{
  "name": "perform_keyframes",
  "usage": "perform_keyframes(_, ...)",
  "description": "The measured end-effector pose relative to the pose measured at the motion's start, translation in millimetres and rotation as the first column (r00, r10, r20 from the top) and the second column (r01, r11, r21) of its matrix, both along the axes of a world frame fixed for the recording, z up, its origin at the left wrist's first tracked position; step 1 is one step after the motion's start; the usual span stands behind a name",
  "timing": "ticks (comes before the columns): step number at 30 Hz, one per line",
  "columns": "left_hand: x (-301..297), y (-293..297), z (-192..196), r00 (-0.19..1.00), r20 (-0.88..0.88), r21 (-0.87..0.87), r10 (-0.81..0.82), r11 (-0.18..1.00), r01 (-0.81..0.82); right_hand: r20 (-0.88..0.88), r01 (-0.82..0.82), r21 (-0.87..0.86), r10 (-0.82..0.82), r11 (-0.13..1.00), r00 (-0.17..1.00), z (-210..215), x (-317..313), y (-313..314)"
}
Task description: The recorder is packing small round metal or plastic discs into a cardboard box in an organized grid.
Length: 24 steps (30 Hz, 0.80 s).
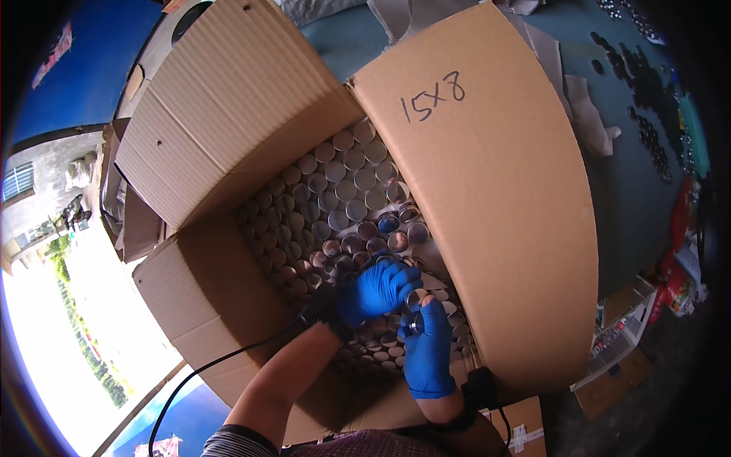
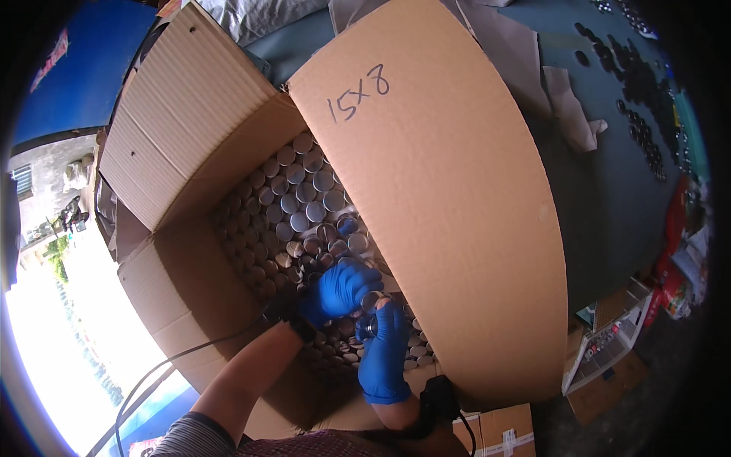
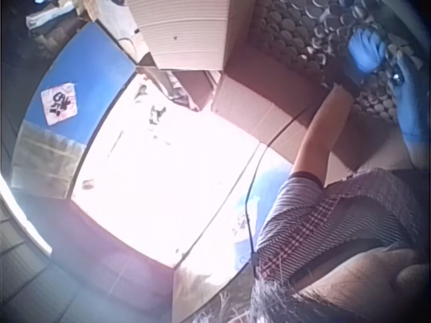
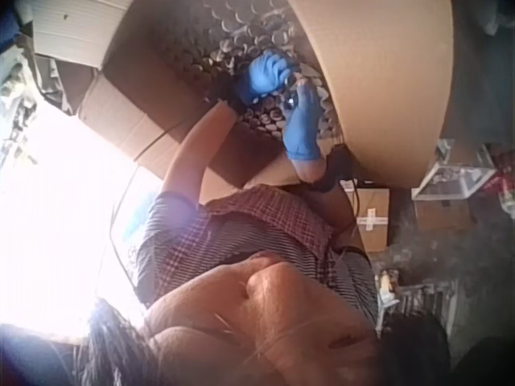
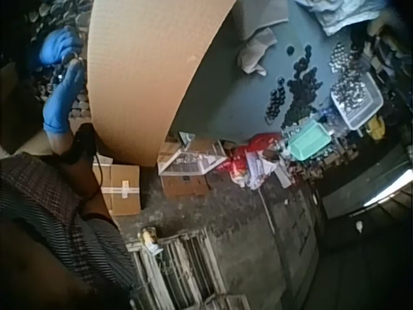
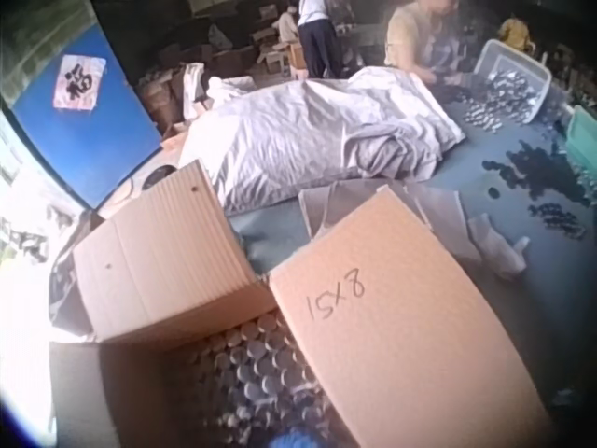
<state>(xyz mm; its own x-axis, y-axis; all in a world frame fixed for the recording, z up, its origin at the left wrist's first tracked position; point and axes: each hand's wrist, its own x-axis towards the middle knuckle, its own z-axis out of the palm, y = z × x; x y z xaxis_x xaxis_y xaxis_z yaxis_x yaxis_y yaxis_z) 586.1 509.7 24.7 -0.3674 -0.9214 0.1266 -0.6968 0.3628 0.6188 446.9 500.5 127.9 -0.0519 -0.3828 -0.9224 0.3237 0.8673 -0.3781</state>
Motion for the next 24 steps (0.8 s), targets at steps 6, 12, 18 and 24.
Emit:
perform_keyframes(6, 1, 3, 2, 0.990, 0.141, -0.057, -0.013, 0.998, 0.021, 0.078, 0.166, -0.052, -0.162, 0.985, 0.984, -3, 15, -20)
perform_keyframes(12, -5, 1, 8, 0.991, 0.053, -0.006, 0.126, 0.992, -0.126, -0.101, 0.075, -0.127, -0.089, 0.989, 0.991, -42, 21, -27)
perform_keyframes(18, -7, 5, -9, 0.986, 0.018, 0.025, 0.167, 0.986, -0.167, -0.124, 0.167, -0.022, -0.169, 0.986, 0.978, -62, 28, -46)
perform_keyframes(24, -8, 1, -2, 0.969, -0.107, -0.022, 0.222, 0.974, -0.226, -0.156, 0.129, 0.096, -0.113, 0.987, 0.981, -80, 24, -58)
